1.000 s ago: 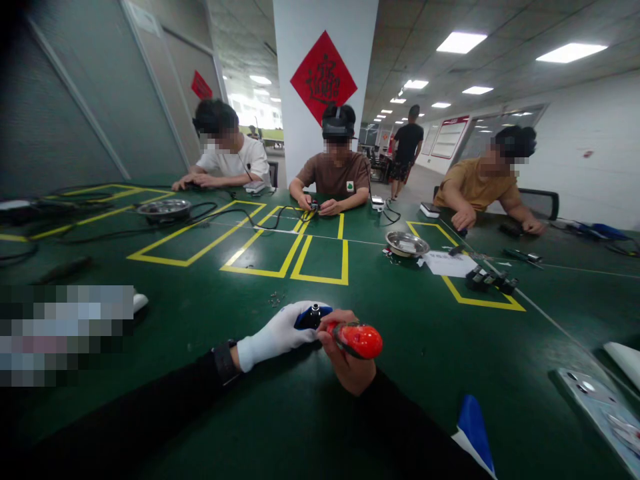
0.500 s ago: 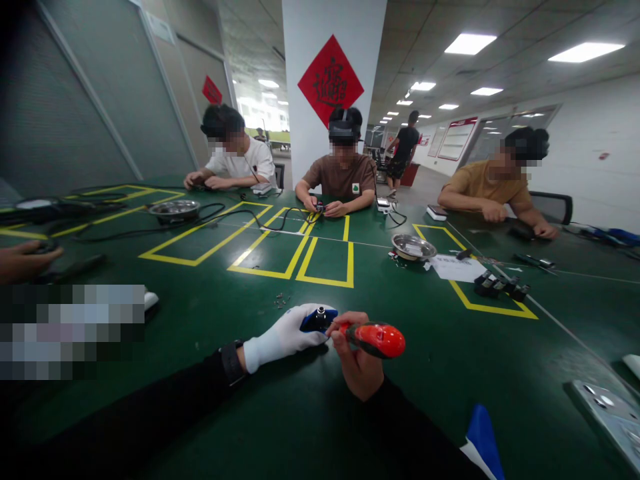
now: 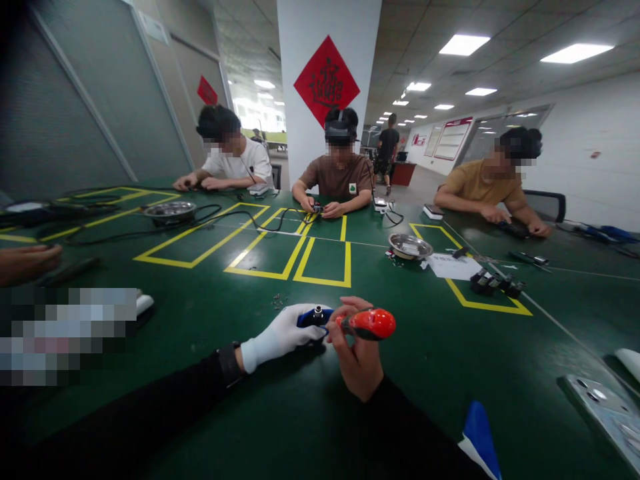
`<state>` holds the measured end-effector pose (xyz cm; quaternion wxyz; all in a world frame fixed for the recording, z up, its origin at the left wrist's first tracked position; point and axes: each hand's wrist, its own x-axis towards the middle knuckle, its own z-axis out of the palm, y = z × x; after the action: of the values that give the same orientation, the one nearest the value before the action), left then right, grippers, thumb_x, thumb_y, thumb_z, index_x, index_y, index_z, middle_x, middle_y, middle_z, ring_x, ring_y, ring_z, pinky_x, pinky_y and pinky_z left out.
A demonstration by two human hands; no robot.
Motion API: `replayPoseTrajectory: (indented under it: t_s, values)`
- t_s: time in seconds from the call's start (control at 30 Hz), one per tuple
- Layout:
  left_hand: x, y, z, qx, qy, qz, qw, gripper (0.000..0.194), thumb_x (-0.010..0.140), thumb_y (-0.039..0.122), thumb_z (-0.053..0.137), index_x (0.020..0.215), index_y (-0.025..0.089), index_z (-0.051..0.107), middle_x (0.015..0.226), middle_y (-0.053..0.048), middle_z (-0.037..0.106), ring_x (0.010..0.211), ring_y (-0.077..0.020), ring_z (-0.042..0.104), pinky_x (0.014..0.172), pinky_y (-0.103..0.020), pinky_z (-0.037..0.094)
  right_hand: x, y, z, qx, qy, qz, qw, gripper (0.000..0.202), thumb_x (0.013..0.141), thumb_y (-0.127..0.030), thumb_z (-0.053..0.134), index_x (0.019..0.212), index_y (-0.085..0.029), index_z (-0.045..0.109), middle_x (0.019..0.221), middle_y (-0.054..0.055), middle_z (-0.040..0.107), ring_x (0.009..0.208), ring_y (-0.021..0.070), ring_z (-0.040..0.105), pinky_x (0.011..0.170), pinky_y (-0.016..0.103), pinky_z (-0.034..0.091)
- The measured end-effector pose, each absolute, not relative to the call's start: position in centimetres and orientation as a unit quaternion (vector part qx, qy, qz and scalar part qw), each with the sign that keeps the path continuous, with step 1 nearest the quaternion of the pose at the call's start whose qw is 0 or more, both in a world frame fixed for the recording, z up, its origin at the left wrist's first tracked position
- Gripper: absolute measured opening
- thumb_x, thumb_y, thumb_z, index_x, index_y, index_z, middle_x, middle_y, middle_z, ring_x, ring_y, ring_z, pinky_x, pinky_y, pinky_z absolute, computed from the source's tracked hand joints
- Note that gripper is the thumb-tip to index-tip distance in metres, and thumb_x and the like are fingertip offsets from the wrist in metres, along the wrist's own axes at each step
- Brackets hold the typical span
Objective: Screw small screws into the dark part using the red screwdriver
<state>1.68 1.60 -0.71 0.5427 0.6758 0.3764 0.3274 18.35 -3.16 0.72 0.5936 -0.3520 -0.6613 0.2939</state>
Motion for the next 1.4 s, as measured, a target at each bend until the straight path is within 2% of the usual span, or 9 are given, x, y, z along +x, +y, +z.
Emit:
replayPoseTrajectory:
  t_s: [0.13, 0.3, 0.43, 0.5, 0.67, 0.8, 0.97, 1.2, 1.4]
  values:
    - [1.8, 1.6, -0.7, 0.686, 0.366, 0.328, 0.536, 0.034, 0.073, 0.024, 0.059, 0.105, 0.011, 0.061, 0.074, -0.002, 0.063, 0.057, -0.0107, 0.054, 0.056, -0.023, 0.043, 18.6, -3.2, 2.1, -0.395, -0.696, 0.246, 0.547, 0.016, 0.089, -0.025, 0.046, 0.104, -0.022, 0.052, 0.089, 0.003, 0.058, 0.075, 0.0162, 0.060, 0.077, 0.038, 0.048]
    - [1.8, 1.7, -0.7, 0.693, 0.363, 0.340, 0.522, 0.033, 0.074, 0.026, 0.060, 0.103, 0.011, 0.061, 0.077, -0.003, 0.063, 0.060, -0.0115, 0.054, 0.057, -0.023, 0.044, 18.3, -3.1, 3.5, -0.385, -0.672, 0.248, 0.582, 0.020, 0.074, -0.024, 0.070, 0.081, -0.022, 0.052, 0.109, 0.006, 0.056, 0.096, 0.0211, 0.058, 0.084, 0.038, 0.047]
    - [1.9, 1.7, -0.4, 0.699, 0.354, 0.346, 0.516, 0.031, 0.072, 0.023, 0.061, 0.101, 0.011, 0.062, 0.081, -0.004, 0.064, 0.067, -0.0134, 0.056, 0.065, -0.025, 0.046, 17.6, -2.5, 3.1, -0.251, -0.611, 0.461, 0.593, 0.024, 0.080, -0.027, 0.064, 0.080, -0.025, 0.039, 0.065, -0.007, 0.053, 0.054, 0.0107, 0.054, 0.067, 0.033, 0.050]
    - [2.0, 1.6, -0.2, 0.697, 0.353, 0.345, 0.520, 0.031, 0.072, 0.022, 0.060, 0.101, 0.011, 0.062, 0.080, -0.003, 0.064, 0.067, -0.0133, 0.056, 0.066, -0.026, 0.046, 17.6, -2.2, 2.7, -0.230, -0.597, 0.489, 0.593, 0.027, 0.079, -0.036, 0.064, 0.090, -0.026, 0.042, 0.059, -0.009, 0.048, 0.047, 0.0093, 0.048, 0.063, 0.031, 0.049]
    - [2.0, 1.5, -0.3, 0.692, 0.374, 0.335, 0.519, 0.026, 0.073, 0.027, 0.060, 0.094, 0.012, 0.063, 0.076, -0.002, 0.063, 0.060, -0.0121, 0.055, 0.061, -0.025, 0.045, 18.3, -2.3, 2.5, -0.267, -0.629, 0.407, 0.606, 0.037, 0.086, -0.044, 0.049, 0.118, -0.027, 0.042, 0.091, 0.003, 0.055, 0.071, 0.0169, 0.059, 0.072, 0.040, 0.050]
    - [1.9, 1.4, -0.3, 0.688, 0.381, 0.332, 0.521, 0.032, 0.073, 0.027, 0.060, 0.102, 0.013, 0.061, 0.077, -0.002, 0.064, 0.057, -0.0112, 0.053, 0.056, -0.023, 0.043, 18.6, -2.5, 2.2, -0.299, -0.677, 0.282, 0.611, 0.016, 0.085, -0.026, 0.055, 0.100, -0.024, 0.052, 0.101, 0.006, 0.058, 0.100, 0.0239, 0.057, 0.089, 0.046, 0.043]
    - [2.0, 1.3, 0.1, 0.690, 0.388, 0.338, 0.509, 0.033, 0.072, 0.024, 0.060, 0.103, 0.012, 0.062, 0.082, -0.004, 0.066, 0.064, -0.0127, 0.056, 0.061, -0.024, 0.045, 18.1, -2.3, 1.9, -0.250, -0.575, 0.438, 0.644, 0.015, 0.087, -0.020, 0.053, 0.091, -0.026, 0.040, 0.074, -0.006, 0.051, 0.057, 0.0111, 0.055, 0.058, 0.028, 0.045]
    - [1.9, 1.5, -0.5, 0.691, 0.390, 0.322, 0.516, 0.043, 0.074, 0.027, 0.061, 0.115, 0.015, 0.058, 0.093, -0.007, 0.067, 0.072, -0.0163, 0.062, 0.068, -0.029, 0.049, 18.5, -2.6, 2.6, -0.323, -0.529, 0.385, 0.684, 0.019, 0.087, -0.037, 0.051, 0.093, -0.020, 0.055, 0.089, 0.003, 0.055, 0.082, 0.0166, 0.057, 0.080, 0.034, 0.044]
    - [1.3, 1.6, -0.6, 0.724, 0.389, 0.300, 0.485, 0.049, 0.078, 0.031, 0.058, 0.126, 0.019, 0.052, 0.105, -0.009, 0.066, 0.084, -0.0202, 0.063, 0.079, -0.038, 0.050, 20.9, -0.2, 1.9, -0.369, -0.193, 0.459, 0.785, 0.027, 0.085, -0.045, 0.047, 0.079, -0.019, 0.053, 0.075, -0.001, 0.053, 0.062, 0.0104, 0.054, 0.059, 0.025, 0.047]
